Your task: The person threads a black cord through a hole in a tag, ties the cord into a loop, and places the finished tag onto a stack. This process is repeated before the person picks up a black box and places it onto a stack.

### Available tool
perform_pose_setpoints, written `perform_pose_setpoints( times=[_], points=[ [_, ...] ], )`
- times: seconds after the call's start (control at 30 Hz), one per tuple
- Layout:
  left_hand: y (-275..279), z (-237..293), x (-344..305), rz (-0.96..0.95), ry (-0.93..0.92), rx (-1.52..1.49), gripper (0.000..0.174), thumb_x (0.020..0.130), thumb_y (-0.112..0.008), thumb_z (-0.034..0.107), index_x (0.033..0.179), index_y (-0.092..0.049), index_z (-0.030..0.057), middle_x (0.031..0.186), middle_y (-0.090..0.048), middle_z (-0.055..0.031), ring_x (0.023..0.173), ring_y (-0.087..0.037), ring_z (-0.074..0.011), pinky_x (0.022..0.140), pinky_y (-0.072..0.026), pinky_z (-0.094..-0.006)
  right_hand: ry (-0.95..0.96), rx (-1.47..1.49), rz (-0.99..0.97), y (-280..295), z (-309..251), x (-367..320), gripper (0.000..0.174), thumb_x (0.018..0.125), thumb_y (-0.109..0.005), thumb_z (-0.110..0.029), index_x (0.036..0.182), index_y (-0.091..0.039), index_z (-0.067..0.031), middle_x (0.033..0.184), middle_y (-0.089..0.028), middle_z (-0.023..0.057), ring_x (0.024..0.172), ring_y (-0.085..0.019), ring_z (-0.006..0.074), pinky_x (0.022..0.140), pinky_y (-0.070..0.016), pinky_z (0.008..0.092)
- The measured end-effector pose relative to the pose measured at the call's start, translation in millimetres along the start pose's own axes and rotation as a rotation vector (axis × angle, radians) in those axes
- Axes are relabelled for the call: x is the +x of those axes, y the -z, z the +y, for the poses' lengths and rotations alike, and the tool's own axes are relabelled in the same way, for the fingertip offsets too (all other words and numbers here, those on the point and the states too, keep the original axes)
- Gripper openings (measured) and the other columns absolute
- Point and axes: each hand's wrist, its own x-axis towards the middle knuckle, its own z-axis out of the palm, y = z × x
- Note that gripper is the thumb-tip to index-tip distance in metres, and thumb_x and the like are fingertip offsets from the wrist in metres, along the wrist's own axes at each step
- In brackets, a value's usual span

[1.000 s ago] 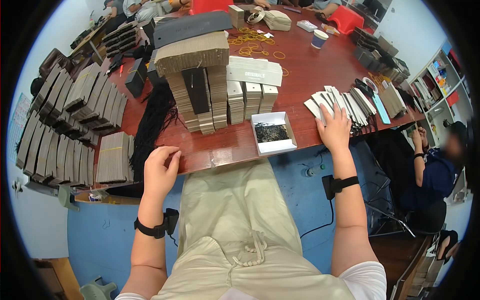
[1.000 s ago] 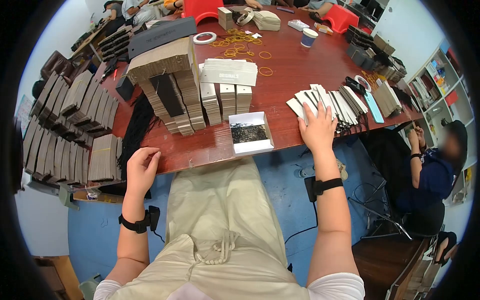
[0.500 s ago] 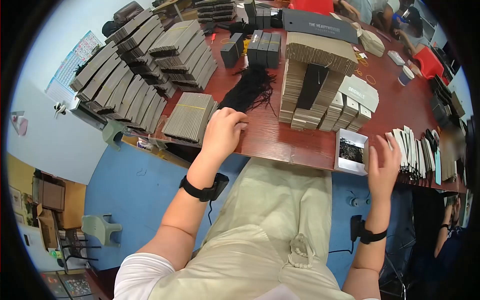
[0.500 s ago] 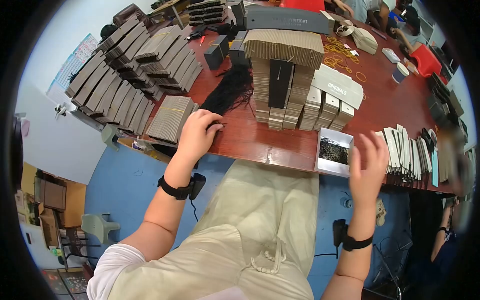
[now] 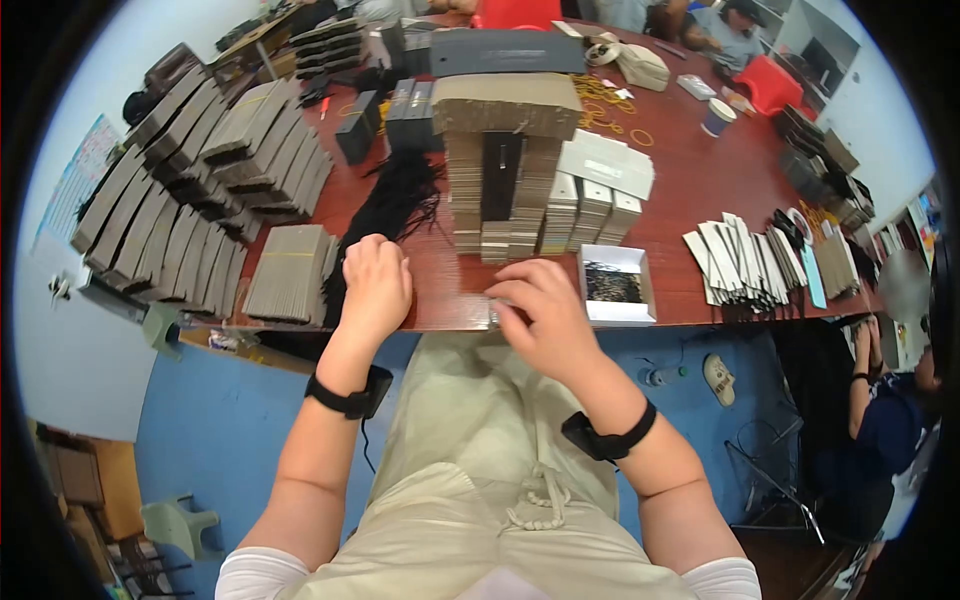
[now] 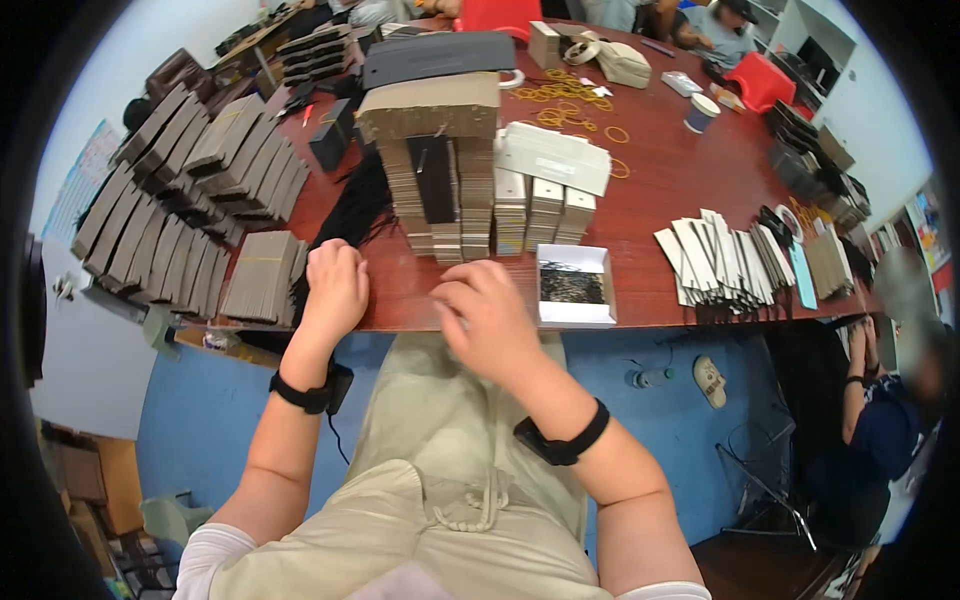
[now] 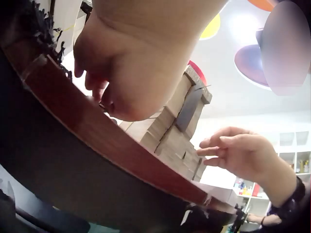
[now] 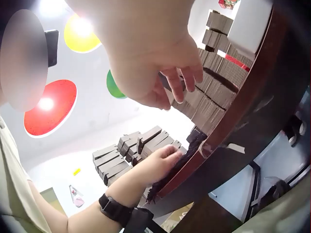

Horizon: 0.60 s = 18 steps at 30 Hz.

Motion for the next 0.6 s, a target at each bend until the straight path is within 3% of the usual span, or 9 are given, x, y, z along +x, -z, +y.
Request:
perform_pose_setpoints(
  times=[0.1,0.2,0.23,0.37,0.47,0.53,0.6],
  points=[
    [26.2,33.3,2.5,0.093,-0.015,-0.224,0.011,0.079,-0.056,0.004,0.089,-0.051,0.0037,0.096,-0.046,-0.0147,0.09,-0.042,-0.0325,0.08,-0.0345,-0.041,-0.078,0.103,0.05,-14.1,-5.0,3.1,0.024,0.075,-0.062,-0.004,0.099,-0.062,-0.0025,0.101,-0.059,0.011,0.092,-0.057,0.0259,0.079,-0.0469,0.0357],
    [48.1,65.7,0.8,0.049,-0.132,-0.333,0.011,0.08,-0.056,0.004,0.09,-0.053,0.0036,0.095,-0.045,-0.013,0.09,-0.041,-0.029,0.08,-0.0335,-0.0367,-0.316,0.612,-0.01,-20.6,-19.9,14.9,0.029,0.076,-0.061,0.0,0.105,-0.06,-0.001,0.102,-0.061,0.0101,0.084,-0.061,0.0161,0.071,-0.0499,0.0289],
    [47.6,70.1,-0.5,0.053,-0.129,-0.364,0.012,0.079,-0.057,0.004,0.09,-0.053,0.0039,0.095,-0.045,-0.0129,0.09,-0.04,-0.0287,0.08,-0.0334,-0.0366,-0.375,0.837,0.004,-36.2,-11.5,11.0,0.027,0.076,-0.06,0.002,0.104,-0.061,0.0005,0.096,-0.063,0.0078,0.077,-0.06,0.0085,0.065,-0.05,0.0233],
    [42.3,66.3,-2.2,0.116,-0.084,-0.455,0.009,0.083,-0.058,0.01,0.088,-0.056,0.0027,0.088,-0.048,-0.011,0.084,-0.046,-0.0249,0.077,-0.0373,-0.0357,-0.496,0.805,0.06,-39.0,-14.2,10.0,0.015,0.081,-0.061,0.0,0.095,-0.064,0.0006,0.085,-0.066,0.0036,0.074,-0.06,0.0079,0.066,-0.0502,0.0223],
    [37.4,59.9,-12.6,-0.034,0.466,-0.97,0.015,0.09,-0.053,0.016,0.089,-0.056,0.0017,0.083,-0.052,-0.0078,0.074,-0.05,-0.0181,0.072,-0.0418,-0.0319,-0.581,0.992,0.124,-36.1,-1.0,6.4,0.016,0.084,-0.059,0.002,0.099,-0.059,0.0056,0.091,-0.067,0.0128,0.083,-0.065,0.0164,0.072,-0.0528,0.0261],
    [32.5,49.4,-13.8,-0.345,0.7,-1.256,0.031,0.095,-0.046,0.03,0.092,-0.056,-0.0002,0.083,-0.058,-0.0076,0.074,-0.057,-0.0166,0.073,-0.0465,-0.03,-0.561,0.999,0.179,-28.6,-1.4,7.5,0.016,0.085,-0.057,0.001,0.1,-0.058,0.007,0.091,-0.066,0.0157,0.085,-0.066,0.0187,0.073,-0.0534,0.0274],
    [28.9,52.1,-7.1,-0.61,0.956,-1.713,0.038,0.096,-0.044,0.035,0.094,-0.056,-0.0011,0.086,-0.06,-0.0094,0.08,-0.059,-0.0189,0.078,-0.0474,-0.031,-0.49,0.887,0.043,-23.0,-13.7,4.9,0.01,0.084,-0.058,0.0,0.092,-0.061,0.0032,0.088,-0.067,0.0119,0.08,-0.065,0.0164,0.072,-0.0519,0.027]
  ],
)
